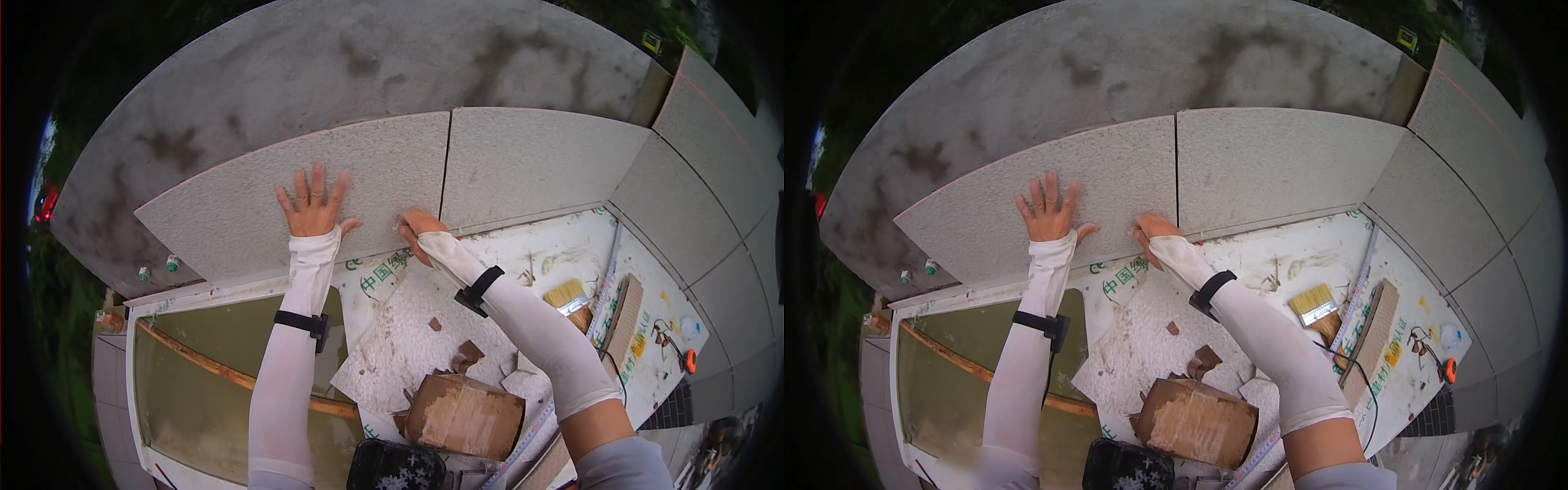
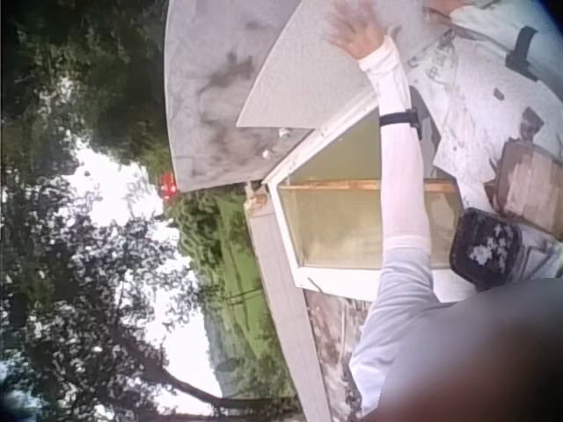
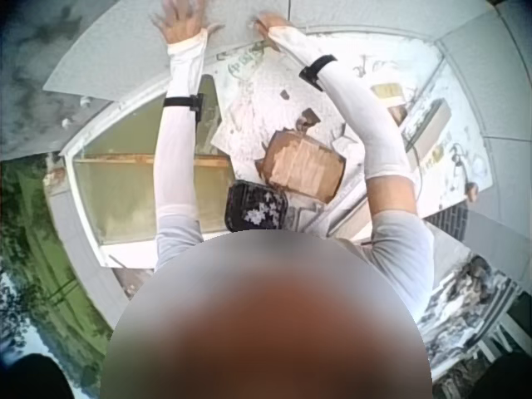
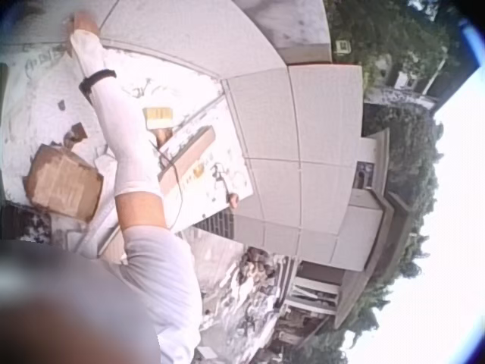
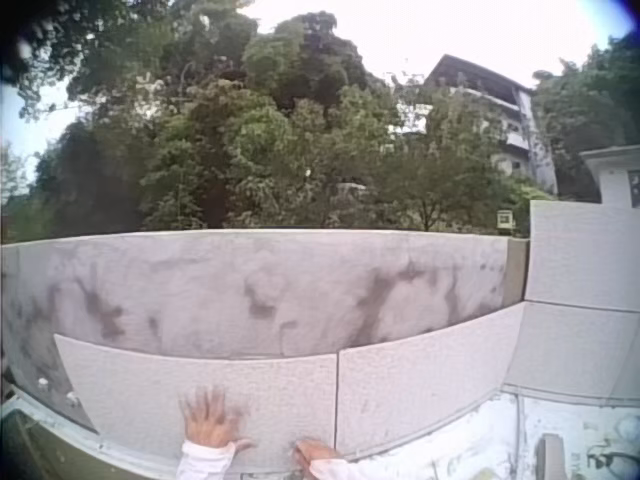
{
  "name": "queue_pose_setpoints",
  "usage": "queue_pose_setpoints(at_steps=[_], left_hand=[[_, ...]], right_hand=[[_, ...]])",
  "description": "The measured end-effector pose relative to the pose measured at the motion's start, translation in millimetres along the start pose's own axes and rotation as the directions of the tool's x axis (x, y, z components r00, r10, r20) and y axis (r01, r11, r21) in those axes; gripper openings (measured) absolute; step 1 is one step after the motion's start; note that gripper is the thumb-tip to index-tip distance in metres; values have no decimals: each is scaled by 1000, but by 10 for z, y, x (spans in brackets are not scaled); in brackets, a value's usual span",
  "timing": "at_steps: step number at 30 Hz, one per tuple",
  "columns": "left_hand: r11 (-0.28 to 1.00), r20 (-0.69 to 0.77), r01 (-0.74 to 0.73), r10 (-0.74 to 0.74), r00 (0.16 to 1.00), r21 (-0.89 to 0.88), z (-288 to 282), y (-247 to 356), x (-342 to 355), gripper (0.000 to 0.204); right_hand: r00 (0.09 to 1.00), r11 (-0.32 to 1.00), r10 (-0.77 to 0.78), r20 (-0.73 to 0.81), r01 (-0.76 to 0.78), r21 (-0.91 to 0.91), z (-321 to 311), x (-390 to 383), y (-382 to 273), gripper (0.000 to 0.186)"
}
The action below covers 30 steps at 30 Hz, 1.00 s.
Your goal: Applying mortar to a large tile and then pressing it onto a wall for installation.
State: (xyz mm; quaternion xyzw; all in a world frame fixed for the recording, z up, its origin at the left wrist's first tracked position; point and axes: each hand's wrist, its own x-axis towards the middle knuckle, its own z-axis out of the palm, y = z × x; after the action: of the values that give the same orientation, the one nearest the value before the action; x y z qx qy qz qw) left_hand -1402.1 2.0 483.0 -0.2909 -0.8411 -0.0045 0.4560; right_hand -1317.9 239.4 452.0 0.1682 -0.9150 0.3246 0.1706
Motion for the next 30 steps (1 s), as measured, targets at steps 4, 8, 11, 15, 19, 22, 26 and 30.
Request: queue_pose_setpoints(at_steps=[4,8,11,15,19,22,26,30], left_hand=[[1000,-36,-4,3,999,-11,9,-71,-10,120],[1000,-15,-3,2,1000,-24,31,-133,-52,117],[999,-38,-16,14,999,-50,91,-118,-60,114],[996,-86,-46,40,996,-75,166,-190,-89,111],[996,-90,-39,32,995,-76,134,-223,-58,114],[996,-61,-31,26,998,-89,149,-143,-8,117],[998,-71,-37,34,997,-46,69,-103,-31,120],[996,-21,36,-38,999,-83,-196,6,-20,114]], right_hand=[[988,1000,-25,-153,25,-2,149,5,-44,9],[963,995,-95,-251,89,-34,229,13,-43,8],[946,990,-138,-295,120,-76,217,40,-65,9],[961,997,-76,-264,78,-4,125,116,-152,9],[978,975,174,-118,-154,160,63,-192,-318,14],[935,931,351,-45,-344,118,-15,-422,-35,18],[941,936,336,-45,-339,-95,14,-539,36,20],[954,926,299,28,-283,-252,111,-576,23,19]])
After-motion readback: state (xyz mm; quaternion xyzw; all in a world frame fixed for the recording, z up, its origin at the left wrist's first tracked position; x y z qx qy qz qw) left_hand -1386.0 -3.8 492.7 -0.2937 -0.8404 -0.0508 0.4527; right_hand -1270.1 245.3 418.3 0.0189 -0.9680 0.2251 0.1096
